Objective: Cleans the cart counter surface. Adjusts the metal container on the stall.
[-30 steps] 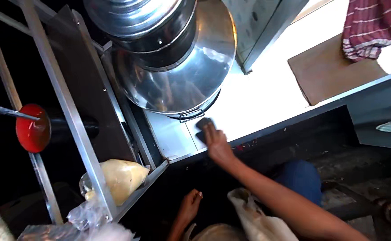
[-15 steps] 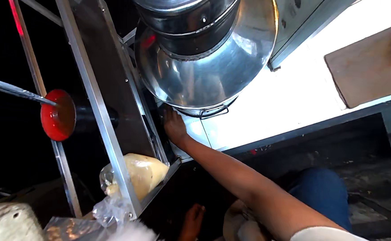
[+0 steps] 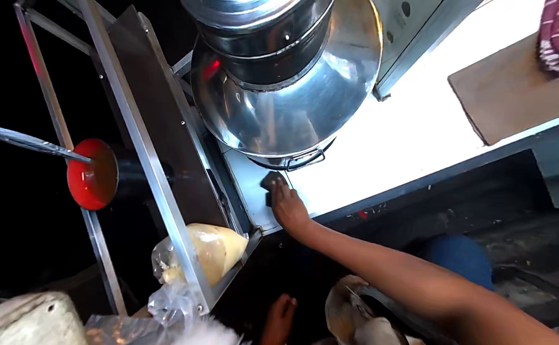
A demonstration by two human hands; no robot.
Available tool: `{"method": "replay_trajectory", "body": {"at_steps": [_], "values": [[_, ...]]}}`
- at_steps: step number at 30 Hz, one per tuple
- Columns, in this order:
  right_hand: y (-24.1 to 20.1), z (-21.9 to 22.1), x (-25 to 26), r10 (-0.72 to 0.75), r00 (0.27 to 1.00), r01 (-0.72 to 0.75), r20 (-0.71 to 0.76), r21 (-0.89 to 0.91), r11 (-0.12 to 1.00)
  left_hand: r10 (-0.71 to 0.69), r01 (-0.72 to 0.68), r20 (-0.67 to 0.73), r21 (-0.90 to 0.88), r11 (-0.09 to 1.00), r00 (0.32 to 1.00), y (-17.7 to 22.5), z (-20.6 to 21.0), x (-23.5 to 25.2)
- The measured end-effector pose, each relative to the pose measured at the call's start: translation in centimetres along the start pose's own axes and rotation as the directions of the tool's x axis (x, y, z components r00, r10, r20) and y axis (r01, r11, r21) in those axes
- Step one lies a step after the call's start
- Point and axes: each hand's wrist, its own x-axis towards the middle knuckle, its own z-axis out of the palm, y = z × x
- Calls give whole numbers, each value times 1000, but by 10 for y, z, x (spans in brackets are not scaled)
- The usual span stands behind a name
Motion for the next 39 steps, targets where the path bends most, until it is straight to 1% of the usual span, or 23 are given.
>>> {"method": "replay_trajectory", "body": {"at_steps": [2,3,6,8,10,11,13,15,18,19,20,22,23,24,25,27,28,29,31,33,34,36,39], "values": [[9,1,-12,-14,999,19,50,-96,995,-6,6,-4,-15,1000,1000,-4,0,-1],[5,2,-7,-19,998,23,53,-85,996,-16,16,0,-14,1000,1000,-4,0,-1],[-19,9,41,-90,993,93,-80,41,995,-40,40,21,-5,999,999,-1,-1,1],[-37,15,80,-126,969,136,-214,33,990,-40,40,33,-1,999,999,-1,0,2],[-50,14,98,-127,955,137,-267,22,990,-41,41,25,2,999,999,-1,-1,1],[-49,13,95,-135,955,148,-265,31,988,-47,47,16,6,999,999,2,-1,0],[-28,15,66,-190,960,212,-206,86,974,-56,56,8,10,998,998,5,-1,-1],[9,17,13,-264,956,277,-125,107,955,-10,10,2,26,1000,1000,6,-2,1],[76,21,-64,-358,920,376,-157,106,921,82,-82,-3,61,995,997,17,-4,7],[94,14,-82,-336,926,363,-171,165,917,106,-105,-9,67,992,994,23,-4,9],[108,4,-95,-267,945,312,-191,267,912,139,-137,-20,67,988,990,30,-5,12],[125,-35,-109,-35,960,171,-277,485,858,219,-216,-53,54,975,974,51,-12,17],[131,-61,-108,72,935,140,-349,546,826,266,-263,-81,47,964,961,63,-15,20],[136,-89,-104,154,878,149,-453,566,811,317,-314,-114,44,948,942,73,-17,23],[140,-117,-94,203,797,185,-568,551,814,367,-364,-145,48,930,919,82,-19,27],[149,-177,-62,193,635,278,-748,455,846,442,-439,-183,59,897,878,99,-26,34],[152,-208,-41,165,581,314,-797,406,858,477,-474,-201,67,878,855,105,-29,37],[153,-236,-18,137,568,322,-811,373,870,507,-504,-215,73,861,835,110,-31,39],[153,-276,24,119,590,298,-799,352,887,534,-531,-223,78,844,816,114,-31,40],[147,-292,44,160,631,232,-759,381,895,527,-522,-209,79,849,824,111,-27,39],[141,-291,37,179,656,194,-734,392,899,512,-507,-194,81,858,837,109,-25,37],[124,-270,2,190,668,152,-719,382,912,479,-471,-157,86,878,863,105,-20,36],[107,-220,-44,184,632,181,-753,374,910,435,-427,-95,95,899,895,100,-13,37]]}}
